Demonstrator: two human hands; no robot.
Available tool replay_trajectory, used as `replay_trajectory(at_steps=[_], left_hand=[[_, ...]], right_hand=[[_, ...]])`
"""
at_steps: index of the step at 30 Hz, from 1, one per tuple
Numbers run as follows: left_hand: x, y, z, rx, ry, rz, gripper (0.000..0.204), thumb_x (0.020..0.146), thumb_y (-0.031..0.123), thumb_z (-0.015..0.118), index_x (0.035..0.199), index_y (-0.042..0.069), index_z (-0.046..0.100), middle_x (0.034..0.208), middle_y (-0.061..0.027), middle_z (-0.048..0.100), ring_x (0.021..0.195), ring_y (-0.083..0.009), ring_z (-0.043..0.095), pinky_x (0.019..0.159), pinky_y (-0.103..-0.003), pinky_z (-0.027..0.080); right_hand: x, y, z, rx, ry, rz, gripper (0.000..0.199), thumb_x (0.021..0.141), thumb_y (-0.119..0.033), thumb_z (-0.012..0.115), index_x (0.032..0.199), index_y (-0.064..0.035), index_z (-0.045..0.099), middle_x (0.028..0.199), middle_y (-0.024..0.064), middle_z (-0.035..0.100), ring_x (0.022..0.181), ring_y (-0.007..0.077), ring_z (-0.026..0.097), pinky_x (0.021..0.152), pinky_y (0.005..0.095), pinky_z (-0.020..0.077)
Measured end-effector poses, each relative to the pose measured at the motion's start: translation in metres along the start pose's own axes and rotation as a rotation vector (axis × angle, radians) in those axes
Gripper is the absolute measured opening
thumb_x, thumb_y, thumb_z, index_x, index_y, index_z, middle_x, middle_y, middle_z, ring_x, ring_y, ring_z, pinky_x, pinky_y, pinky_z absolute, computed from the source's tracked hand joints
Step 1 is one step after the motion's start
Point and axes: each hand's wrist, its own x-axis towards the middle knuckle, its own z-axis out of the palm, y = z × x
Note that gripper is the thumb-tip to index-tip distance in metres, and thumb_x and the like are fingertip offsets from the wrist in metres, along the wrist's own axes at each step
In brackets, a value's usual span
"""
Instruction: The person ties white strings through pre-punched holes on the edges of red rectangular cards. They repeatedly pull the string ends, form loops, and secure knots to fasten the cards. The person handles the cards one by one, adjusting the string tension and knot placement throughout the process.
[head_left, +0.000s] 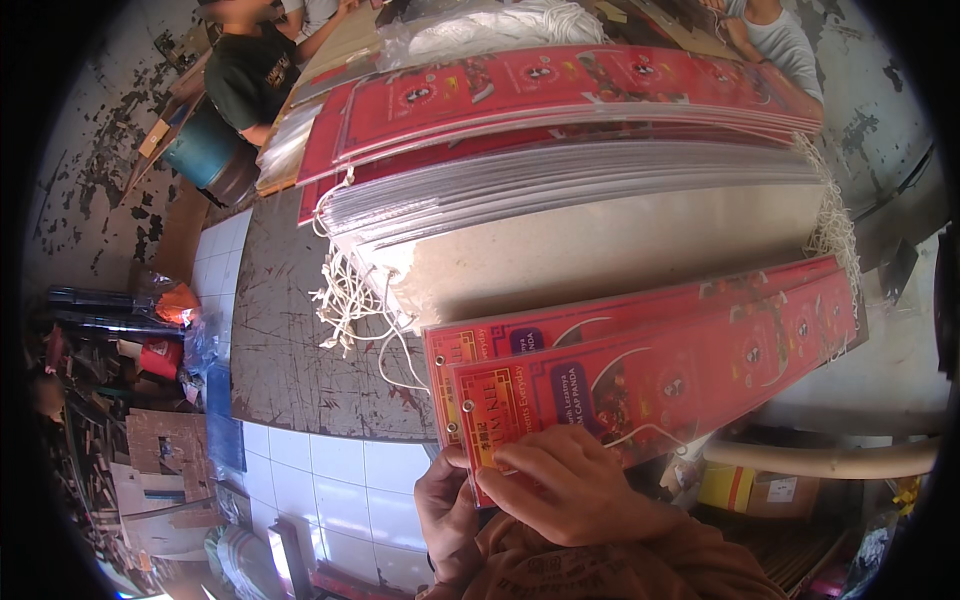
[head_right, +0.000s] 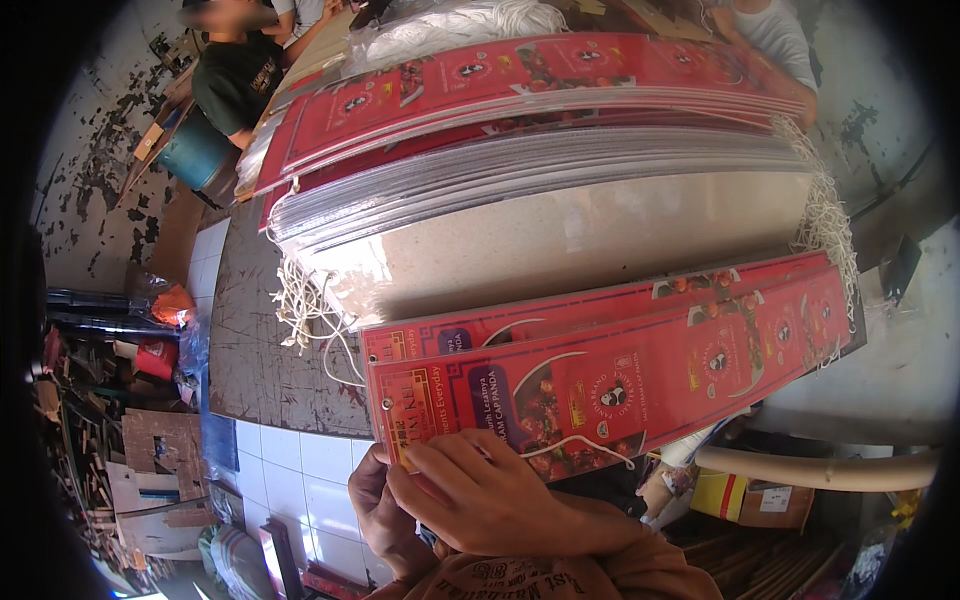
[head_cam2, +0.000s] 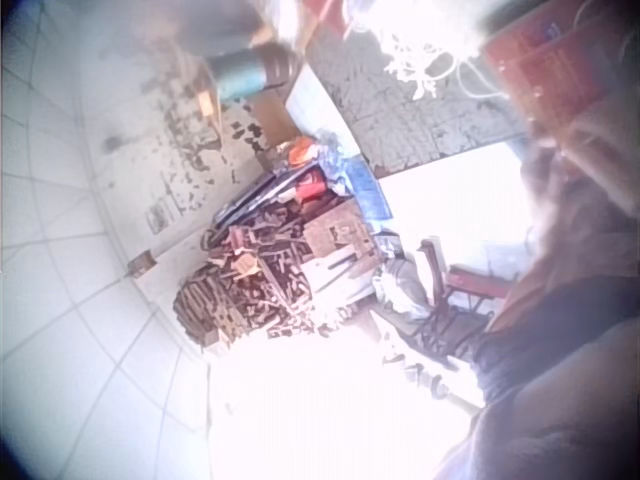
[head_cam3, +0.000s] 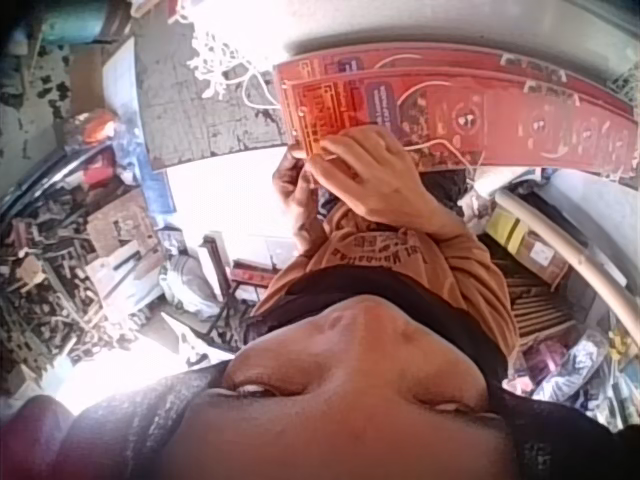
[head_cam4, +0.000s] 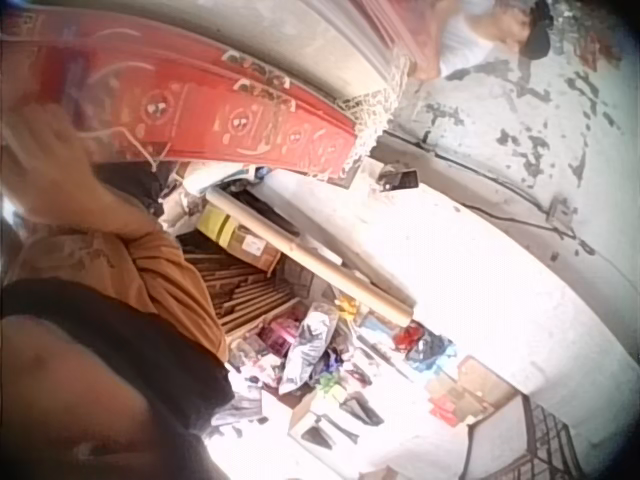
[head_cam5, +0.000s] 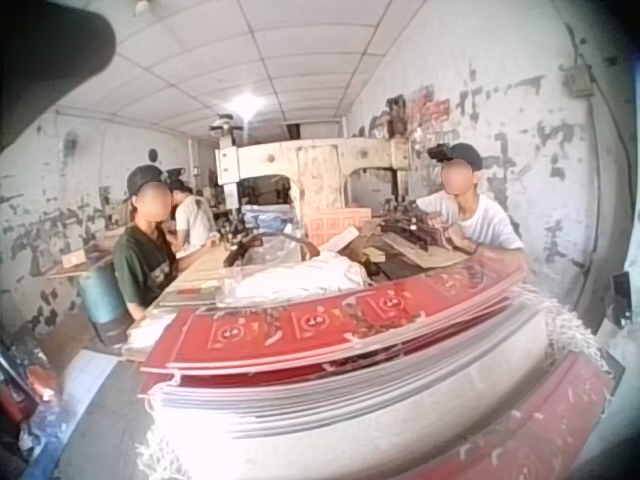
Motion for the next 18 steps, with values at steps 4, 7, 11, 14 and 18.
replay_trajectory(at_steps=[4, 7, 11, 14, 18], left_hand=[[0.0019, 0.0017, 0.0053, 0.07, 0.054, 0.002, 0.034, 0.085, 0.025, 0.066, 0.098, -0.005, 0.054, 0.092, -0.0125, 0.065, 0.078, -0.0137, 0.061, 0.074, -0.025, 0.049], [0.0009, 0.0039, 0.0084, 0.057, 0.068, -0.018, 0.033, 0.084, 0.025, 0.067, 0.097, -0.004, 0.055, 0.092, -0.0123, 0.065, 0.078, -0.0138, 0.061, 0.074, -0.026, 0.049], [-0.0013, 0.0047, 0.0061, -0.012, 0.015, -0.051, 0.023, 0.087, 0.013, 0.06, 0.099, -0.005, 0.054, 0.096, -0.0136, 0.064, 0.087, -0.0159, 0.061, 0.08, -0.028, 0.048], [-0.0021, 0.0029, 0.0063, -0.045, 0.017, -0.047, 0.022, 0.087, 0.012, 0.06, 0.099, -0.005, 0.054, 0.097, -0.0136, 0.064, 0.088, -0.0159, 0.06, 0.08, -0.028, 0.047], [-0.0004, 0.0, -0.0004, -0.025, -0.026, -0.014, 0.02, 0.087, 0.009, 0.059, 0.099, -0.005, 0.055, 0.098, -0.0133, 0.063, 0.089, -0.0153, 0.059, 0.082, -0.027, 0.045]], right_hand=[[0.0003, -0.0017, -0.0011, 0.016, -0.027, 0.03, 0.031, 0.071, -0.019, 0.067, 0.099, -0.0057, 0.065, 0.093, 0.0043, 0.059, 0.079, 0.0169, 0.06, 0.069, 0.0315, 0.0472], [-0.0039, 0.0005, 0.0028, 0.043, -0.046, -0.019, 0.037, 0.07, -0.018, 0.06, 0.104, -0.0014, 0.058, 0.099, 0.009, 0.055, 0.084, 0.0196, 0.057, 0.074, 0.0341, 0.0436], [-0.0014, -0.0019, 0.0017, 0.085, -0.052, -0.026, 0.036, 0.07, -0.017, 0.06, 0.102, -0.0011, 0.058, 0.098, 0.0088, 0.055, 0.085, 0.0198, 0.057, 0.074, 0.0329, 0.0438], [-0.0024, -0.0043, 0.0034, 0.077, -0.05, -0.021, 0.035, 0.07, -0.017, 0.061, 0.101, -0.0009, 0.058, 0.096, 0.0085, 0.055, 0.085, 0.0199, 0.057, 0.073, 0.0321, 0.044], [-0.0022, -0.0034, 0.0032, 0.08, -0.05, 0.001, 0.031, 0.073, -0.017, 0.064, 0.1, -0.0025, 0.061, 0.093, 0.0063, 0.057, 0.079, 0.018, 0.058, 0.068, 0.0311, 0.0449]])
